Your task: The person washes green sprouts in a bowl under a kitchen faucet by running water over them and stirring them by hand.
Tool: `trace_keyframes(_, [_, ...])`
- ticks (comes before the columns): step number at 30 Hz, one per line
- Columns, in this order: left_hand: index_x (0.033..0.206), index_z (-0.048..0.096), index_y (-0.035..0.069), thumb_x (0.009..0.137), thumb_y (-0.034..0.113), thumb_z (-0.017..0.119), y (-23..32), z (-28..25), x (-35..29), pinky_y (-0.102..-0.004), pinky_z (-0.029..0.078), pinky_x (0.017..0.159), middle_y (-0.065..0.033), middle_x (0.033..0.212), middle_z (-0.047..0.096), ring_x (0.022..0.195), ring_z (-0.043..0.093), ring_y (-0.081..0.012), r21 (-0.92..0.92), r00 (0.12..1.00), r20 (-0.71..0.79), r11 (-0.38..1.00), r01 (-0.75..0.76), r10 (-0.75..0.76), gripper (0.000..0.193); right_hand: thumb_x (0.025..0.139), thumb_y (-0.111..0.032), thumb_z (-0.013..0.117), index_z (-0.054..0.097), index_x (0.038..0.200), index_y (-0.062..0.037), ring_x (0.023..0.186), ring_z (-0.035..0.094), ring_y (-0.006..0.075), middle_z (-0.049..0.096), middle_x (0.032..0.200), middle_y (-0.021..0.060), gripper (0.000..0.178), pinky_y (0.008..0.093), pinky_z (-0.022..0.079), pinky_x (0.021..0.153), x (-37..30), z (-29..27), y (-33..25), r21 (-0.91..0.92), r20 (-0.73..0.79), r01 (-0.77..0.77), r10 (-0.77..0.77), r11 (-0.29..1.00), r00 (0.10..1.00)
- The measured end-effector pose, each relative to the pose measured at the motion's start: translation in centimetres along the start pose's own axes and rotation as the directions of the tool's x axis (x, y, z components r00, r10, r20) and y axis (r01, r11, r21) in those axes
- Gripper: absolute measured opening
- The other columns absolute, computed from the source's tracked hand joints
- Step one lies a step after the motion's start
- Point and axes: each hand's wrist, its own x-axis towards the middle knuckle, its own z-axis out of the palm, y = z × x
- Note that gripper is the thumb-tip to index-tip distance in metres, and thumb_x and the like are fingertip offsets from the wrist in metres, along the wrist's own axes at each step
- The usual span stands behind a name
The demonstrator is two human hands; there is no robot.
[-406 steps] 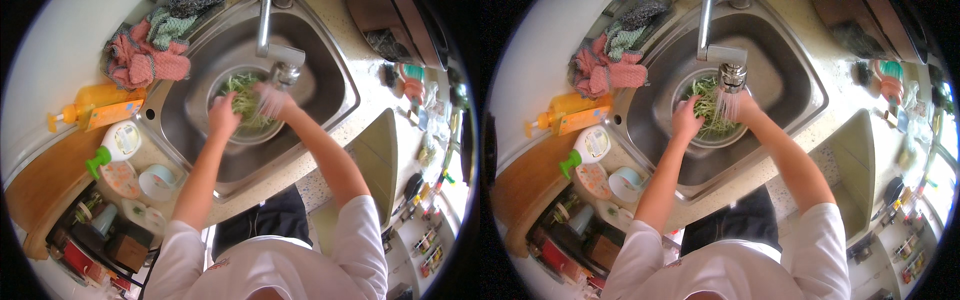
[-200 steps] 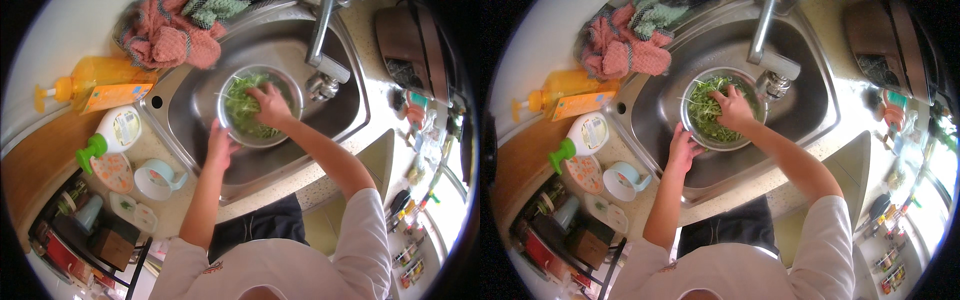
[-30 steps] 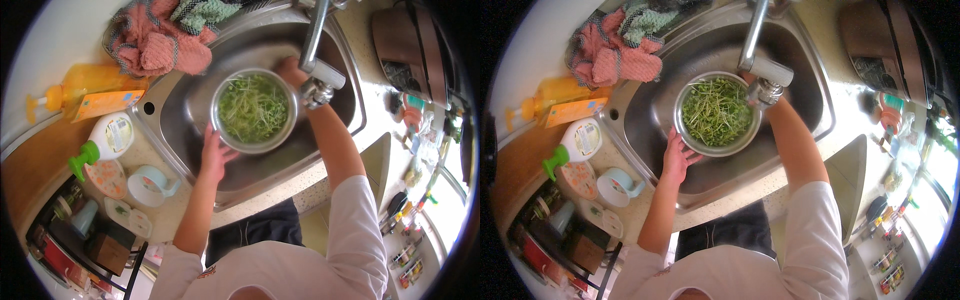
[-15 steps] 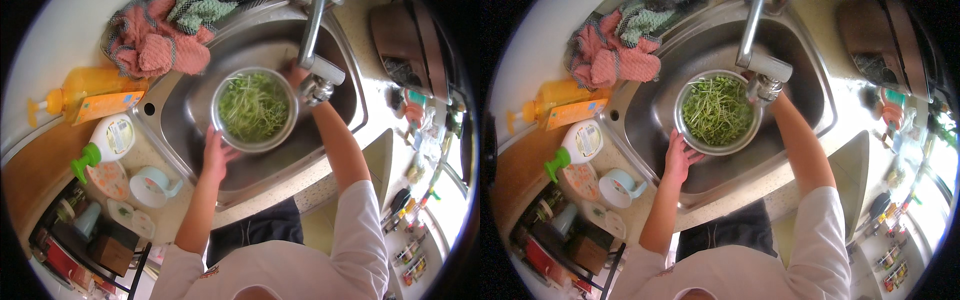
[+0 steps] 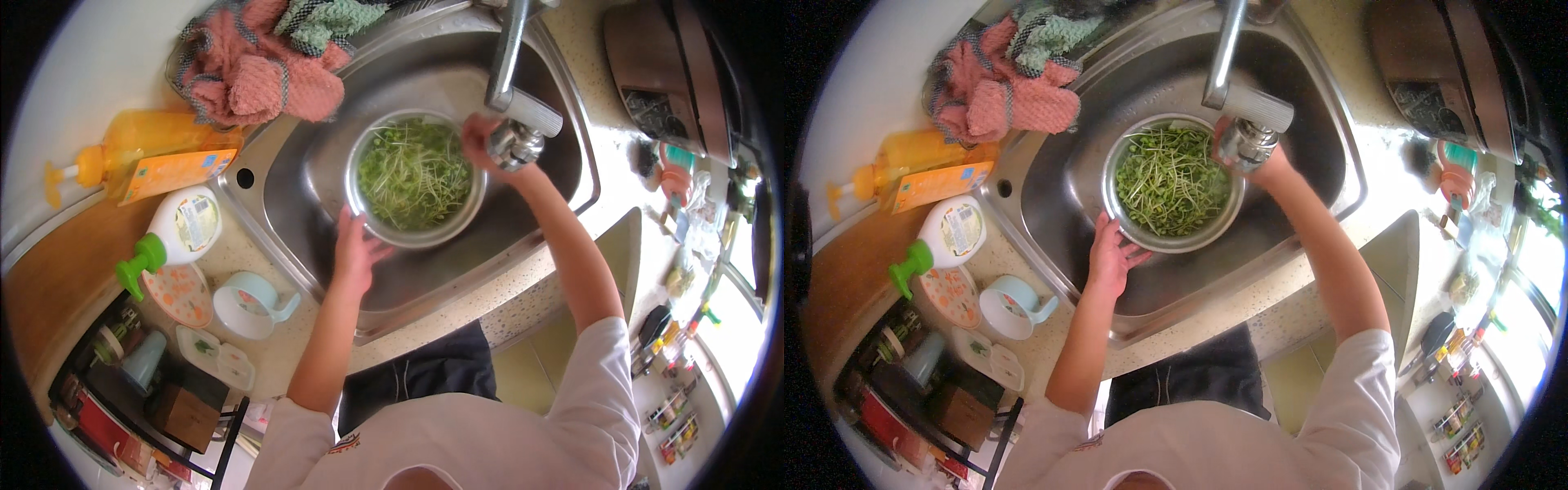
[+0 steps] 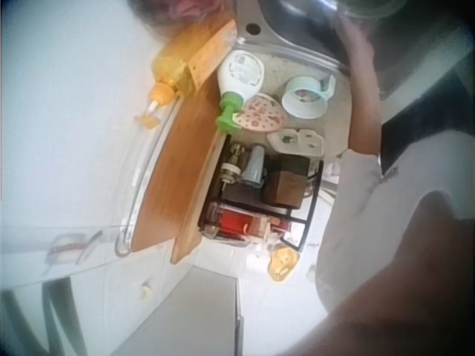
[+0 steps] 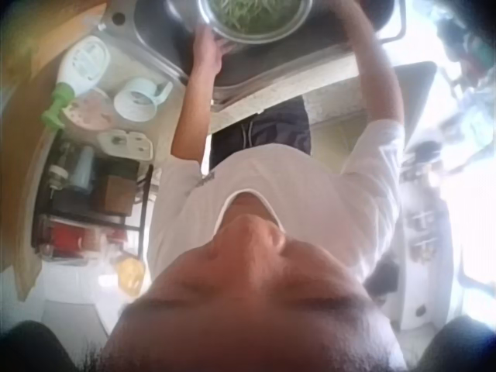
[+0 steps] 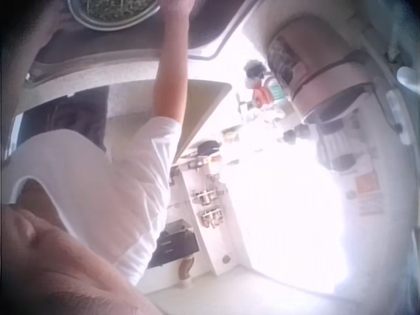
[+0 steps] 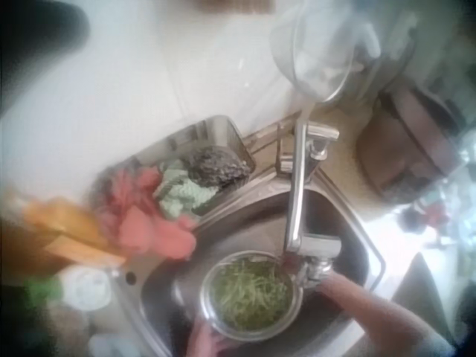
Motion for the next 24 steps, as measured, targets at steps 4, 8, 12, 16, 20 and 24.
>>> trace_keyframes(4, [0.159,0.022,0.026,0.1,0.026,0.048,-0.4,0.4,0.8,-0.0585,0.05,0.101,-0.0135,0.143,0.053,0.121,0.061,-0.0358,0.014,0.997,0.082,1.0,-0.004,0.002,0.065,0.08,-0.028,0.08,0.058,0.134,-0.0118,0.119,0.059,0.0351,0.056,0.134,0.0167,0.06,0.0466,0.051,0.102,-1.6,3.7,-4.3,-0.651,0.188,0.348,-0.301,0.675,0.935])
trace_keyframes(8, [0.152,0.03,0.023,0.096,0.017,0.05,-0.2,1.5,1.3,-0.0622,0.05,0.101,-0.0138,0.141,0.054,0.122,0.061,-0.0363,-0.092,0.993,0.069,0.99,0.104,-0.098,0.059,0.078,-0.044,0.081,0.048,0.149,-0.0185,0.134,0.049,0.0407,0.047,0.146,0.019,0.082,0.0527,0.044,0.11,0.8,6.3,-7.0,-0.675,0.249,0.341,-0.233,0.655,0.94])
trace_keyframes(12, [0.149,0.032,0.021,0.1,0.01,0.046,-1.0,1.3,2.5,-0.0578,0.058,0.092,-0.0149,0.136,0.058,0.11,0.068,-0.0348,-0.032,0.995,0.019,0.994,0.102,-0.102,0.052,0.073,-0.064,0.079,0.039,0.157,-0.0236,0.136,0.045,0.0449,0.044,0.148,0.0195,0.101,0.057,0.039,0.112,2.2,7.4,-6.1,-0.71,0.234,0.291,-0.174,0.641,0.956])
trace_keyframes(16, [0.147,0.034,0.017,0.104,0.005,0.043,-2.0,1.4,2.4,-0.0477,0.065,0.082,-0.0146,0.13,0.061,0.098,0.073,-0.0317,0.022,0.998,-0.027,0.998,0.057,-0.057,0.046,0.073,-0.067,0.078,0.04,0.157,-0.0233,0.136,0.045,0.0438,0.045,0.148,0.0198,0.102,0.0573,0.039,0.111,2.1,8.1,-4.5,-0.676,0.25,0.253,-0.108,0.692,0.962])
trace_keyframes(20, [0.148,0.033,0.016,0.104,0.004,0.045,-1.6,2.2,1.4,-0.0459,0.065,0.082,-0.015,0.133,0.059,0.102,0.072,-0.0313,0.085,1.0,-0.022,0.996,0.018,-0.016,0.048,0.074,-0.066,0.078,0.04,0.157,-0.0225,0.134,0.047,0.0425,0.046,0.146,0.0205,0.101,0.0563,0.04,0.11,2.0,7.7,-3.3,-0.595,0.231,0.249,-0.134,0.764,0.964])
trace_keyframes(24, [0.152,0.027,0.02,0.103,0.003,0.044,-1.0,3.1,0.3,-0.0453,0.065,0.082,-0.0154,0.138,0.055,0.104,0.071,-0.0311,0.095,1.0,0.011,0.995,-0.003,0.002,0.055,0.075,-0.066,0.078,0.041,0.156,-0.0221,0.134,0.048,0.0425,0.047,0.144,0.0207,0.099,0.0537,0.041,0.11,2.4,7.1,-3.0,-0.548,0.256,0.263,-0.141,0.794,0.956])
